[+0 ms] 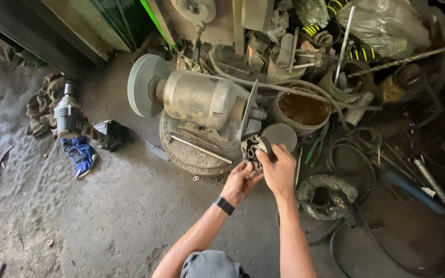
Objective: The person carries a motorcycle clutch hub across the workshop, sits on the floor, and disassembles it by hand. They use pliers to remove a circlip and press a bearing or bushing out of the metal hub, then set the parts on a plastic sheet with other clutch components.
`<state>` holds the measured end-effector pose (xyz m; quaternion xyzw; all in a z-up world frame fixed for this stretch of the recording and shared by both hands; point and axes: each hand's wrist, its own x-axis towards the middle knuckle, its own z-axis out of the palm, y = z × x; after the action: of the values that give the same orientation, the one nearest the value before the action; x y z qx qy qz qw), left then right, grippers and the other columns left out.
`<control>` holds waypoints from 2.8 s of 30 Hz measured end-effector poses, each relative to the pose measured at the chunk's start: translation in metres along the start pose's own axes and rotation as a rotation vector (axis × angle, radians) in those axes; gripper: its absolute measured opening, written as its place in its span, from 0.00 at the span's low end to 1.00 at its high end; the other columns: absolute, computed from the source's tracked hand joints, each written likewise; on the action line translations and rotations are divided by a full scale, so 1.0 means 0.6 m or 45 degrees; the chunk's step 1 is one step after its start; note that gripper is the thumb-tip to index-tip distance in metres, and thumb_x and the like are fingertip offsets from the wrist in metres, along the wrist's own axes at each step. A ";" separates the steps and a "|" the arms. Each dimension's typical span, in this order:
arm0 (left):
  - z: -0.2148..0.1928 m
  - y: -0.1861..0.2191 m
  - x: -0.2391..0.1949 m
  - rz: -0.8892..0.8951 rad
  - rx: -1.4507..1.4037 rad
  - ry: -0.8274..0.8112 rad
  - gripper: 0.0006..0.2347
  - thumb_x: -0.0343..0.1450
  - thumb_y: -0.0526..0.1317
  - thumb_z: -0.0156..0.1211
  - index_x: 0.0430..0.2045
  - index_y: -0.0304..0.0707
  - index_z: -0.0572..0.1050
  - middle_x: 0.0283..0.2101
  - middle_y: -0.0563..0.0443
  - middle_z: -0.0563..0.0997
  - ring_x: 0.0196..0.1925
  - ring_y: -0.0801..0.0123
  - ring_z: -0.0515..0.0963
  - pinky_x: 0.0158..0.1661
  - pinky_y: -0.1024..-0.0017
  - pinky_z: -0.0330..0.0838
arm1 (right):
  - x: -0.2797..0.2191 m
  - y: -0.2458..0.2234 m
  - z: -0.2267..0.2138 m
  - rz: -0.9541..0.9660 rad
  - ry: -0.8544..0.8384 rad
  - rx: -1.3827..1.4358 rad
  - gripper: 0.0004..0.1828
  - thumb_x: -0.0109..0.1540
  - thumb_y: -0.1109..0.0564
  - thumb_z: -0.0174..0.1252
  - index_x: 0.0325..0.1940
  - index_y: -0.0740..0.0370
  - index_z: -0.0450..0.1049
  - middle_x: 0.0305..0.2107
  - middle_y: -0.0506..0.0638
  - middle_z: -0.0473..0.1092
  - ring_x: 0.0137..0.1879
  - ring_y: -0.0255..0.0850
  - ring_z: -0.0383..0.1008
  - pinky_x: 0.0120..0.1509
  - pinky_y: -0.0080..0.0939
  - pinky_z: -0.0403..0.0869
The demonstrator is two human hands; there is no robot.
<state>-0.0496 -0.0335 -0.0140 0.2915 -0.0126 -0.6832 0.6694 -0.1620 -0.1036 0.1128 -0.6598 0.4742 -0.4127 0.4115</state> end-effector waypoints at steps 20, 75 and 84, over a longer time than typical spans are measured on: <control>0.027 0.017 -0.027 -0.064 0.635 -0.087 0.22 0.72 0.34 0.61 0.61 0.28 0.65 0.53 0.45 0.78 0.51 0.63 0.81 0.49 0.60 0.82 | 0.045 -0.003 -0.084 0.400 -0.373 -0.121 0.27 0.54 0.51 0.69 0.55 0.64 0.79 0.37 0.56 0.80 0.41 0.40 0.79 0.46 0.40 0.76; -0.122 0.311 0.139 0.961 1.851 0.862 0.07 0.70 0.35 0.64 0.35 0.29 0.82 0.34 0.37 0.85 0.35 0.56 0.87 0.39 0.65 0.77 | -0.001 0.234 -0.035 0.715 -0.578 2.304 0.65 0.54 0.14 0.53 0.73 0.72 0.59 0.59 0.90 0.59 0.57 0.83 0.67 0.51 0.78 0.74; 0.028 0.297 0.044 1.030 2.124 0.755 0.02 0.70 0.32 0.67 0.31 0.32 0.80 0.32 0.43 0.81 0.30 0.56 0.80 0.34 0.66 0.73 | 0.088 0.100 -0.118 0.610 -0.475 2.035 0.66 0.51 0.18 0.63 0.73 0.72 0.57 0.63 0.86 0.57 0.64 0.83 0.62 0.60 0.85 0.66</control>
<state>0.1066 -0.0828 0.0625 0.8060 -0.4226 -0.0723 0.4080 -0.2343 -0.1778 0.0873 -0.1104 0.0918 -0.4099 0.9008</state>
